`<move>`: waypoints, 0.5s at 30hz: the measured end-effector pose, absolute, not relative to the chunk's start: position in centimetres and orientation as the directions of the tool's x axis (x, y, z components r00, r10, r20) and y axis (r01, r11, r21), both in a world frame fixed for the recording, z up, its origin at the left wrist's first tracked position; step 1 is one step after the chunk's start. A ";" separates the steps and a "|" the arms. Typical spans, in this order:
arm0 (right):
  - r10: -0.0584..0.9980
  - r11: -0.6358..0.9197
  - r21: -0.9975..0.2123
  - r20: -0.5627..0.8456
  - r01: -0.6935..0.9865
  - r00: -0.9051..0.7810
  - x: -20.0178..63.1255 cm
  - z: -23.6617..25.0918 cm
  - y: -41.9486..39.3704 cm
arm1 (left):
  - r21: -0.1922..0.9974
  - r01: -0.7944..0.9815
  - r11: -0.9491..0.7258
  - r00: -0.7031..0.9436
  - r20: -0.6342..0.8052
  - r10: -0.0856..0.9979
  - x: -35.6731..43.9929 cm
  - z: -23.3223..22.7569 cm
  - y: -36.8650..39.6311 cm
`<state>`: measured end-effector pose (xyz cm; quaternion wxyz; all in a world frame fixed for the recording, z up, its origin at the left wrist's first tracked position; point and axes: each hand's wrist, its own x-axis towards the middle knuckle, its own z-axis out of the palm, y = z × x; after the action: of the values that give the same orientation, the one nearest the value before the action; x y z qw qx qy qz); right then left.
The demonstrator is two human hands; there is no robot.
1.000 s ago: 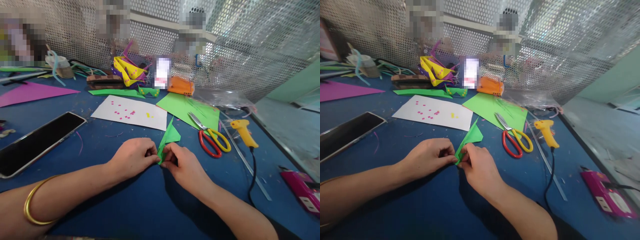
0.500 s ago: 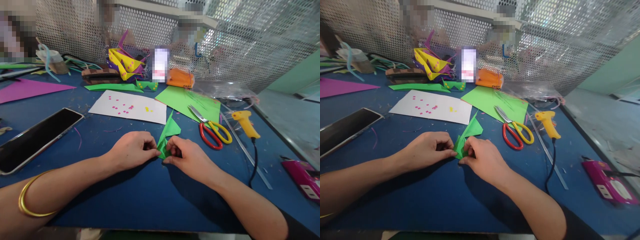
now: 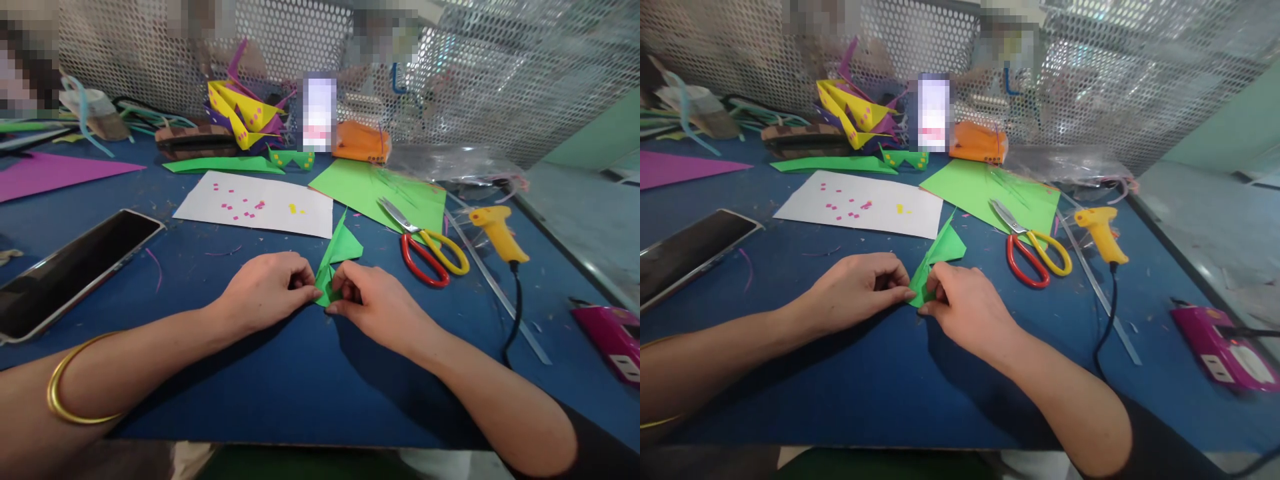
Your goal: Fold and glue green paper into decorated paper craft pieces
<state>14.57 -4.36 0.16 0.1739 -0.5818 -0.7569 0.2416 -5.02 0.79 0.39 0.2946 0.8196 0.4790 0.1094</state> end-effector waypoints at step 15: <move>0.973 0.149 -0.569 -0.062 0.809 -0.223 14.5 0.5 -4.6 | 0.610 0.723 -0.324 0.498 -0.134 0.857 -4.8 0.6 1.0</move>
<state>14.52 -4.61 0.50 0.1628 -0.6018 -0.7402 0.2520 -4.83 1.00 0.58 0.3133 0.8066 0.4896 0.1069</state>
